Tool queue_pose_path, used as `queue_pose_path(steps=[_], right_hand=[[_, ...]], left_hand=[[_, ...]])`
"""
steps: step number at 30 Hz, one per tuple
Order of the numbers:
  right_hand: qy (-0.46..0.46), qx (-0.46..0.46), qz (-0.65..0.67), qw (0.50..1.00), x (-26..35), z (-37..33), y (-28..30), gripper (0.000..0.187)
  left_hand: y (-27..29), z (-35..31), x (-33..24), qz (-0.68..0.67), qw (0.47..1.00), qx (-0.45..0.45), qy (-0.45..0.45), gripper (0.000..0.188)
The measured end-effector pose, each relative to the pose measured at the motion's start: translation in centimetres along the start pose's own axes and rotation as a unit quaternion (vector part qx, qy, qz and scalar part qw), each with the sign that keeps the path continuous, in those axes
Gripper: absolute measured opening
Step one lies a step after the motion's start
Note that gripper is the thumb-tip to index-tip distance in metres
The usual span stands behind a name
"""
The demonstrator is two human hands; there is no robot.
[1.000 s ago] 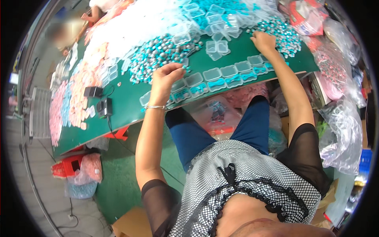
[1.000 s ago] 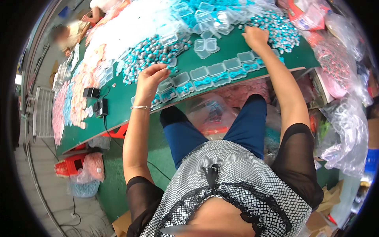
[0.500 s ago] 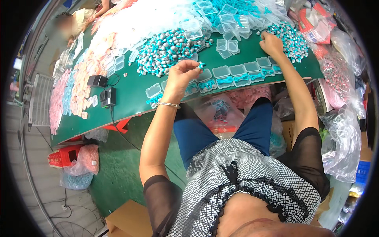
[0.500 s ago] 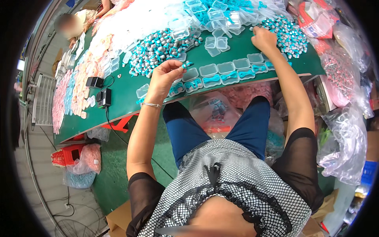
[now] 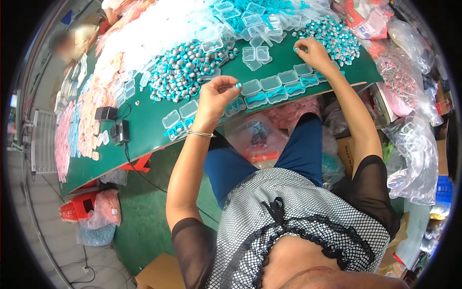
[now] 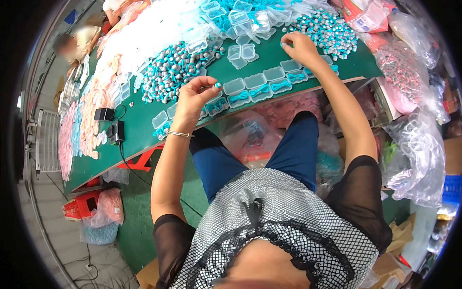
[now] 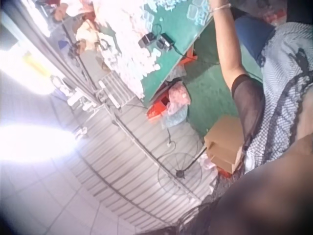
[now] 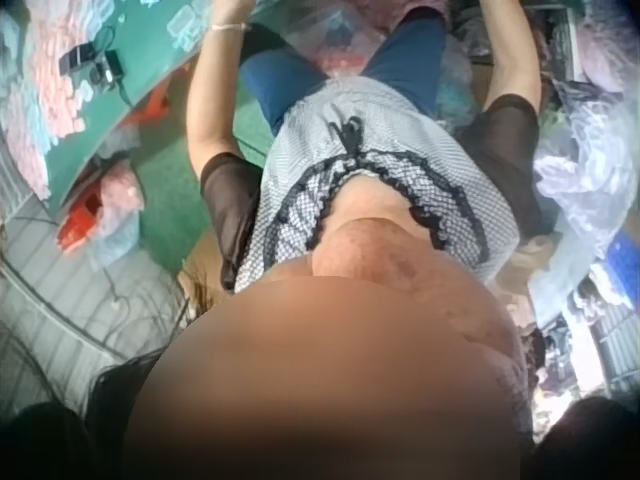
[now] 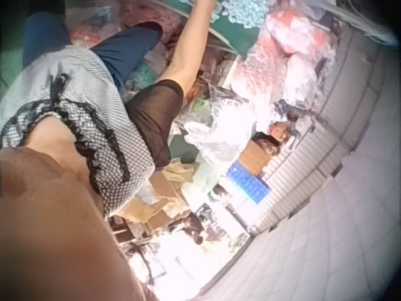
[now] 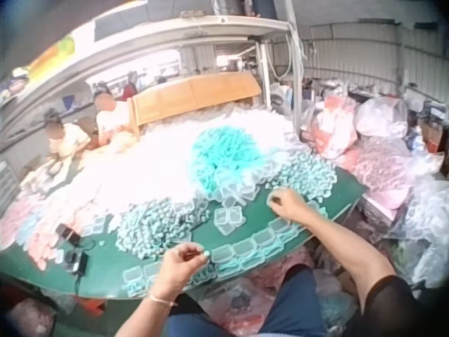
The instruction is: Sorting and placing small blue beads into clear plastic multi-compartment containers.
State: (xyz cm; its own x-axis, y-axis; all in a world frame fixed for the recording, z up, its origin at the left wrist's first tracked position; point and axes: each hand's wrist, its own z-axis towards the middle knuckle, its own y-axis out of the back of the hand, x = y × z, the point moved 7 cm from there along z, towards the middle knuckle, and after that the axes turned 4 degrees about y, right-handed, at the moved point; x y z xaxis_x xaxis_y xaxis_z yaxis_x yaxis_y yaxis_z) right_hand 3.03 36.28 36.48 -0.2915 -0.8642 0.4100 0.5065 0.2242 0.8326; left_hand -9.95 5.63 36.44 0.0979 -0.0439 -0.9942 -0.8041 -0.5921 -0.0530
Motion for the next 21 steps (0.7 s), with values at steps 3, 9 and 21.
queue_pose_path(steps=[3,9,21], right_hand=[[0.019,-0.007,0.201,0.979,4.5,-2.4,0.6,0.015],[0.122,0.025,0.308,0.943,13.4,-8.1,-0.4,0.013],[0.191,-0.037,0.054,0.979,16.3,-10.3,-3.4,0.010]], left_hand=[[-0.6,-0.4,0.3,0.094,0.995,-0.015,-0.001,0.012],[-2.8,-2.4,-1.0,0.289,0.933,-0.060,-0.208,0.013],[-4.6,-3.1,0.2,0.459,0.838,-0.062,-0.288,0.008]])
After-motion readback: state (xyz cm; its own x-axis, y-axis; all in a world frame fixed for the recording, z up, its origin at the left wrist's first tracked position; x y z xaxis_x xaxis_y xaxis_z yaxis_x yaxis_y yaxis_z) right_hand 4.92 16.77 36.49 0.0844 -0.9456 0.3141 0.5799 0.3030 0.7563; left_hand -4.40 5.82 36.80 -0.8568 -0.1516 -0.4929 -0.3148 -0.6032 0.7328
